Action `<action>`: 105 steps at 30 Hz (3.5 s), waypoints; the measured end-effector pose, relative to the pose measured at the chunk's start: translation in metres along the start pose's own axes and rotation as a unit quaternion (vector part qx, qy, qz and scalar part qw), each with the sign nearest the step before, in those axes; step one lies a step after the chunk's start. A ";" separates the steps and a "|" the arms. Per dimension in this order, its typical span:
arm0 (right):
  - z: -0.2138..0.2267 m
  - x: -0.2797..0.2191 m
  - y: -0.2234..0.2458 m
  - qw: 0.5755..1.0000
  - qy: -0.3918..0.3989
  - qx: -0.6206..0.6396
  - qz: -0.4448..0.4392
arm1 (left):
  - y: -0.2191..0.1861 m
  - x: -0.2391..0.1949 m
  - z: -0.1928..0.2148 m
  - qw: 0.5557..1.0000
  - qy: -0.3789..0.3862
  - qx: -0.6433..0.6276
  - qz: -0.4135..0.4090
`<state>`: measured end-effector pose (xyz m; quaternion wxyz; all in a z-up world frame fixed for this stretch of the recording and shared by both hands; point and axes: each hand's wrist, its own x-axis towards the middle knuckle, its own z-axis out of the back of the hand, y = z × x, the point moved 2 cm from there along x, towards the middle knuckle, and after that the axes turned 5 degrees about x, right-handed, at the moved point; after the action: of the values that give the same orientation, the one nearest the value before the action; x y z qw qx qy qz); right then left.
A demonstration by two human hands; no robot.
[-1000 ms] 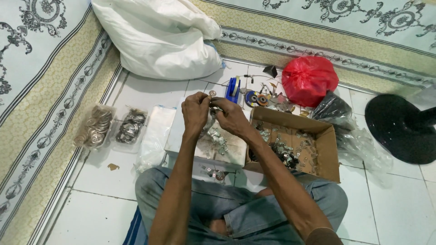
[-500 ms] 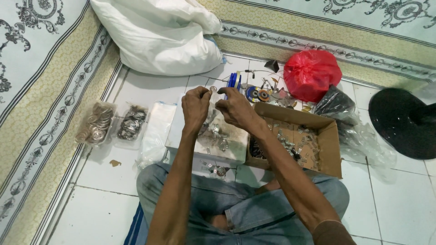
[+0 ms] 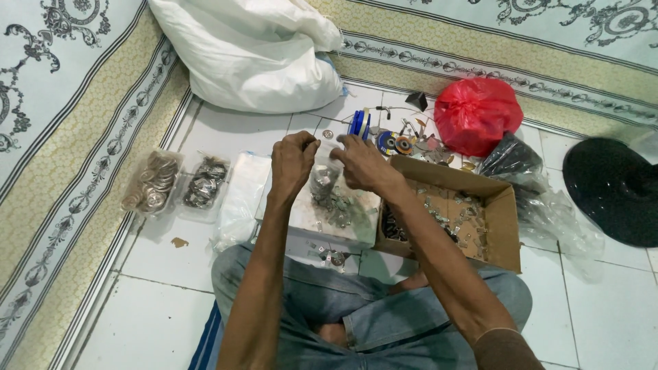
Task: The person sits on the floor and sorts small metal parts from a cardboard box into a clear plastic bag. They pick up individual pieces, inspect them, and place them into the bag.
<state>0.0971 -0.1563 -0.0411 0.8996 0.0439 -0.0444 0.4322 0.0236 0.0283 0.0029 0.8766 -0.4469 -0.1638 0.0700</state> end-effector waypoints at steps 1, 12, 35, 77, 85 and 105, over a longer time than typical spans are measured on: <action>-0.004 0.001 -0.006 1.000 0.000 0.000 0.001 | 0.001 0.001 0.001 1.000 -0.001 0.000 0.000; 0.017 0.001 0.004 0.911 -0.252 0.327 -0.020 | -0.006 -0.003 0.024 0.993 -0.064 0.094 -0.034; -0.110 -0.053 0.039 0.927 -0.139 0.186 -0.293 | 0.022 -0.025 0.031 0.995 -0.097 0.033 -0.002; -0.172 -0.071 0.021 0.896 -0.028 0.349 -0.272 | 0.002 -0.014 0.009 0.997 0.002 0.048 -0.053; -0.093 -0.083 0.028 0.598 -0.179 0.678 -0.388 | -0.001 -0.011 0.012 0.999 -0.002 0.040 -0.012; 0.025 -0.003 0.027 0.589 -0.397 0.659 -0.247 | -0.010 0.021 -0.039 1.000 0.014 0.015 0.002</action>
<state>0.0732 -0.1443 -0.0152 0.5906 0.8010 -0.0877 0.0440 0.0572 -0.0020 -0.0055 0.8852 -0.4354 -0.1492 0.0681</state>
